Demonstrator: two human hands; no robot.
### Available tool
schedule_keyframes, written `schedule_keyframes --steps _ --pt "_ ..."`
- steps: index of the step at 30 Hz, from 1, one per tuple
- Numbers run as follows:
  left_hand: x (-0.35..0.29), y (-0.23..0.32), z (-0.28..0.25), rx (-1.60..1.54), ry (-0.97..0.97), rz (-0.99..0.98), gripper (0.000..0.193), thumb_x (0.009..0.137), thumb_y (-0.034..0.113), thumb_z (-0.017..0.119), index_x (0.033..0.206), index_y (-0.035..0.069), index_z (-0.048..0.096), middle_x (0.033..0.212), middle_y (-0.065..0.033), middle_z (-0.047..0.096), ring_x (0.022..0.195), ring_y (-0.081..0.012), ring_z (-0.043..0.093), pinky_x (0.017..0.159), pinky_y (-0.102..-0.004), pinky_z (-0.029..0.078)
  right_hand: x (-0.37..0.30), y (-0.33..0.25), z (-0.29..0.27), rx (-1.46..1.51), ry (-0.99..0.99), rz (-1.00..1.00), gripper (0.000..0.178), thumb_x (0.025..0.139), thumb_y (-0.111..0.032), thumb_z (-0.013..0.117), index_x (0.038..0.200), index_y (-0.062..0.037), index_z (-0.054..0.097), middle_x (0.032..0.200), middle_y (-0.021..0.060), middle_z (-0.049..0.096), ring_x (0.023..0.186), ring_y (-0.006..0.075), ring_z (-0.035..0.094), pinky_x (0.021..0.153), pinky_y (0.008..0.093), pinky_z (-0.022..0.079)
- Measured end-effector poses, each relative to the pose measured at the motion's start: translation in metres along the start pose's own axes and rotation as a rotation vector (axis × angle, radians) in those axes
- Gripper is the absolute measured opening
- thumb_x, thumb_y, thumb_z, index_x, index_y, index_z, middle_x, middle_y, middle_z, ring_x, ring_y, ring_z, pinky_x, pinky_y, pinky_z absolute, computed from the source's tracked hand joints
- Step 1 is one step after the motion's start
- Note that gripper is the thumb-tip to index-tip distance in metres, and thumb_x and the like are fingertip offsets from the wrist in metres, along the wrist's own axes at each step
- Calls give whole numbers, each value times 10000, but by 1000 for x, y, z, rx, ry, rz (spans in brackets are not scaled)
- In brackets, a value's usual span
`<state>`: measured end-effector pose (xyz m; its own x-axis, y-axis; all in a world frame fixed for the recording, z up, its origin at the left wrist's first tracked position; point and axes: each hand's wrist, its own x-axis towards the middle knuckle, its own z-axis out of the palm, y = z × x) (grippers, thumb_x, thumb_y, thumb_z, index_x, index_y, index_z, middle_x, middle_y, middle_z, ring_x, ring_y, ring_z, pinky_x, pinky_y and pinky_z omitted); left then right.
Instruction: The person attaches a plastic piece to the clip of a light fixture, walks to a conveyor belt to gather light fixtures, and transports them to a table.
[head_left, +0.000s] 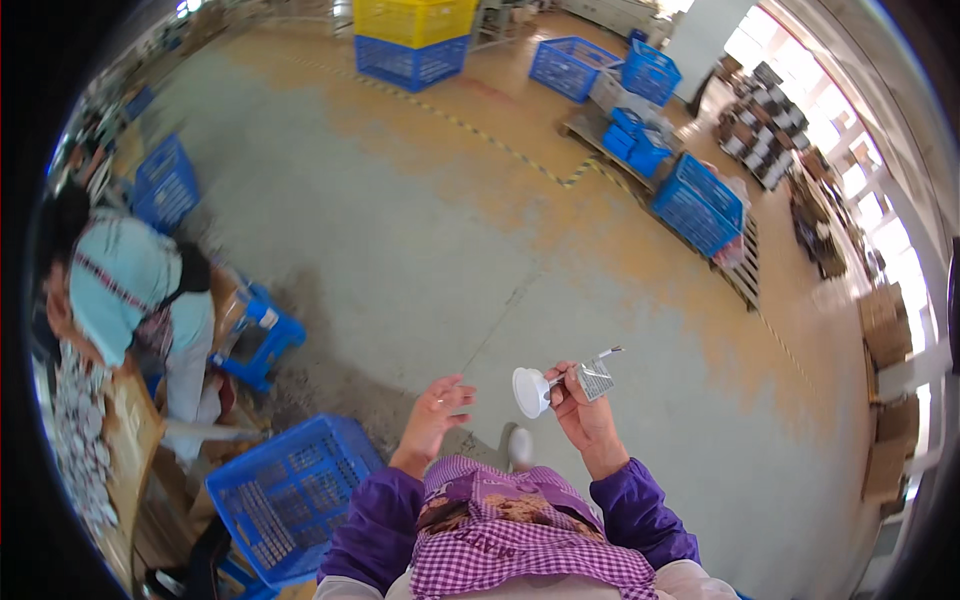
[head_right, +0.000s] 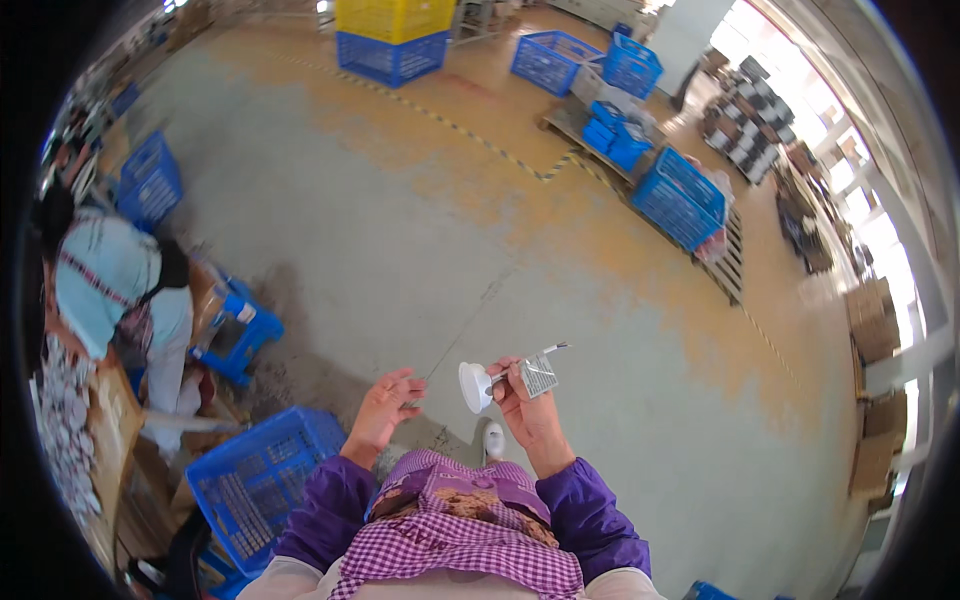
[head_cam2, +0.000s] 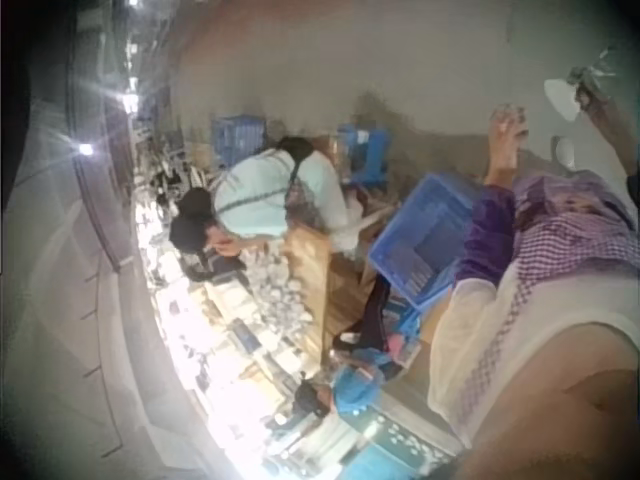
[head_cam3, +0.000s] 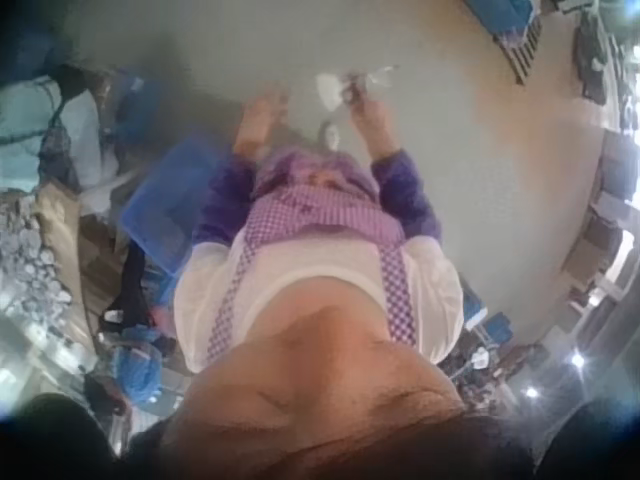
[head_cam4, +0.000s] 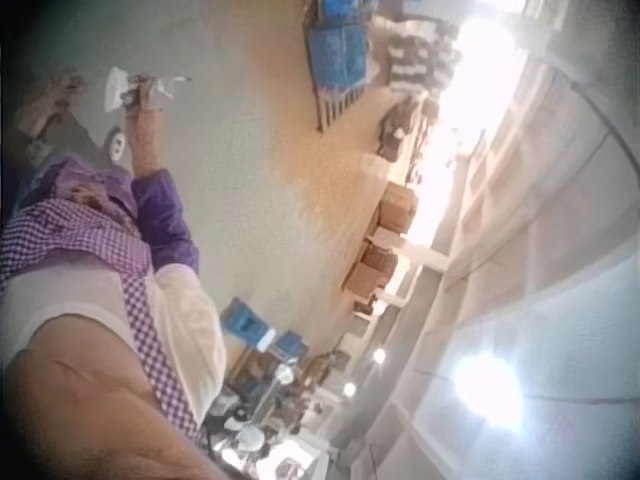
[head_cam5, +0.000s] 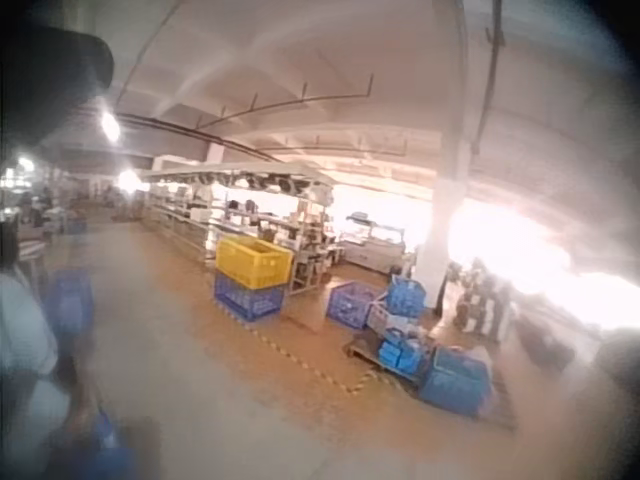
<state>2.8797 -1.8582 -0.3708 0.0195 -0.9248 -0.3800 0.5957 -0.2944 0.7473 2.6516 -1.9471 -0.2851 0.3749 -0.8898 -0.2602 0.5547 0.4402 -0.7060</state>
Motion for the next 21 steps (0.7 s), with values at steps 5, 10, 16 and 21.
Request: schedule_keyframes --steps 5,10,16,21 --pt "68 16 162 -51 -345 -68 652 897 469 560 1388 102 339 1308 -116 474 1212 -233 456 913 -400 465 24 -72 -54 -279 31 -221 132 940 -92 510 1033 -17 566 956 87 621 732 155 577 669 247 479" --pt "152 2 295 -239 -487 -449 517 944 364 528 1335 54 390 1306 -133 490 1200 -254 489 943 -412 475 41 -166 -133 -1007 -372 -301 338 824 -2 576 1158 -57 562 1104 98 601 969 223 593 816 327 491" --pt "294 -10 401 -187 -276 -645 442 925 244 573 1278 13 441 1277 -145 523 1148 -267 537 957 -403 482 92 -294 -207 -1000 -301 -527 460 796 38 611 1237 -73 540 1193 131 580 971 226 612 826 333 498" --pt "450 -31 484 -85 -295 -672 311 892 198 629 1159 54 561 1138 -115 607 1040 -233 594 862 -383 520 148 -324 -343 -477 555 -339 225 893 -25 558 1112 14 593 972 103 658 760 146 635 714 266 518"
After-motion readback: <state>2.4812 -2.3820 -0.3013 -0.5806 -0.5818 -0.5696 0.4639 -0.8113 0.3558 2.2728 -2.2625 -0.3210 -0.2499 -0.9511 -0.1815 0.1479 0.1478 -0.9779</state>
